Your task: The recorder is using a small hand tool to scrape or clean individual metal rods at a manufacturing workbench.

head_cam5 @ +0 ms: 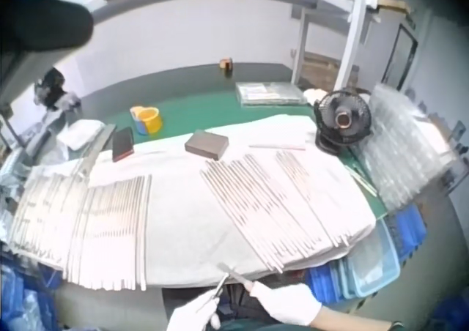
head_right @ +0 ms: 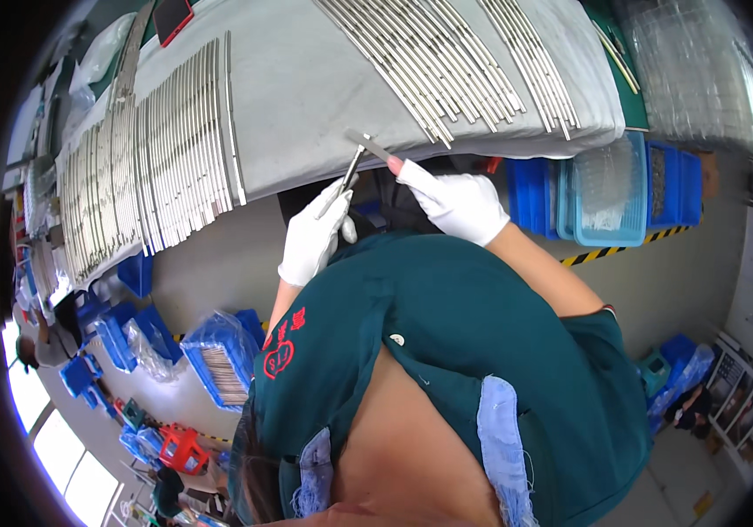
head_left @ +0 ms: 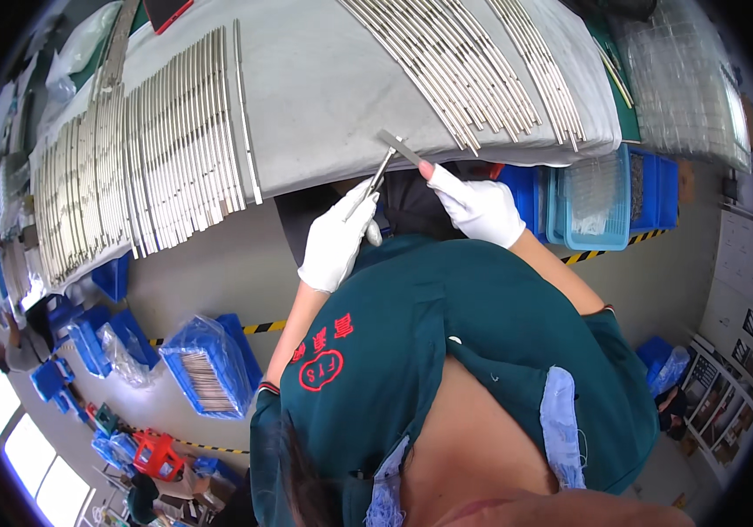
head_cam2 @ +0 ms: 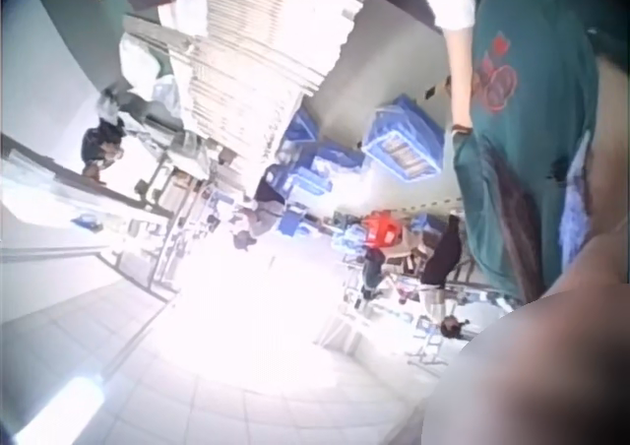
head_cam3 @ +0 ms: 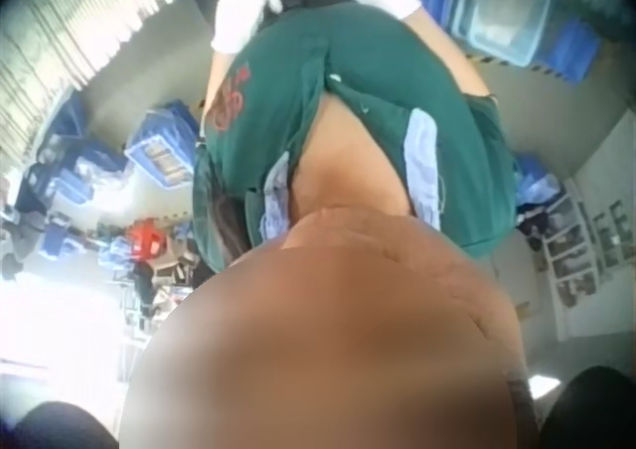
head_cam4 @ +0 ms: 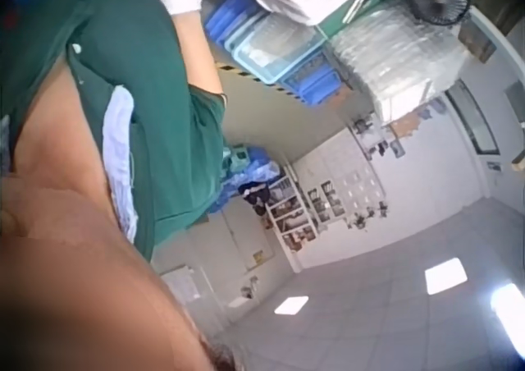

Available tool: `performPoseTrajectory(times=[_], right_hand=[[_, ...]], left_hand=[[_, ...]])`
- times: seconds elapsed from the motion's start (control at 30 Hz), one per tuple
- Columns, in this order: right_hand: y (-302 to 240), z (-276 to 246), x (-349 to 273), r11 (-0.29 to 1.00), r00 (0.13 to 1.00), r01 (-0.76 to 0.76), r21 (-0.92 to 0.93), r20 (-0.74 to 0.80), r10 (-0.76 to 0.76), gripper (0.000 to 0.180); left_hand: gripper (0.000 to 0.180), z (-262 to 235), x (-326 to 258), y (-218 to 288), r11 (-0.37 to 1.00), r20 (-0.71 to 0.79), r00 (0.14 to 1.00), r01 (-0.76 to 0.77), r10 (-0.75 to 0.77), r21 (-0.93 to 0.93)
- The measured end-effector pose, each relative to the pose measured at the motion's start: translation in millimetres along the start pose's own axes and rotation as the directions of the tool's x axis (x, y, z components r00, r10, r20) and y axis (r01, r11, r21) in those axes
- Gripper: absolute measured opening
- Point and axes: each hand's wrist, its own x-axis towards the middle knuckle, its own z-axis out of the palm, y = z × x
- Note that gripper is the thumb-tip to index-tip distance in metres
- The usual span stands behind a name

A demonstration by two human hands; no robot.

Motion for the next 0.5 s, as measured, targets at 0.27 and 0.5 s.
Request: performPoseTrajectory(times=[0.27,0.5], right_hand=[[-9,-2,9,1.0,0.999,-0.002,-0.013,-0.035,0.002,0.043],[-13,-17,23,0.86,0.939,-0.319,0.398,0.253,0.231,0.047]], left_hand=[[0.035,-1,3,-14,0.989,-0.009,0.993,-0.113,0.114,0.097],[0.035,4,0,-6,0.928,-0.058,0.989,-0.109,0.139,0.357]])
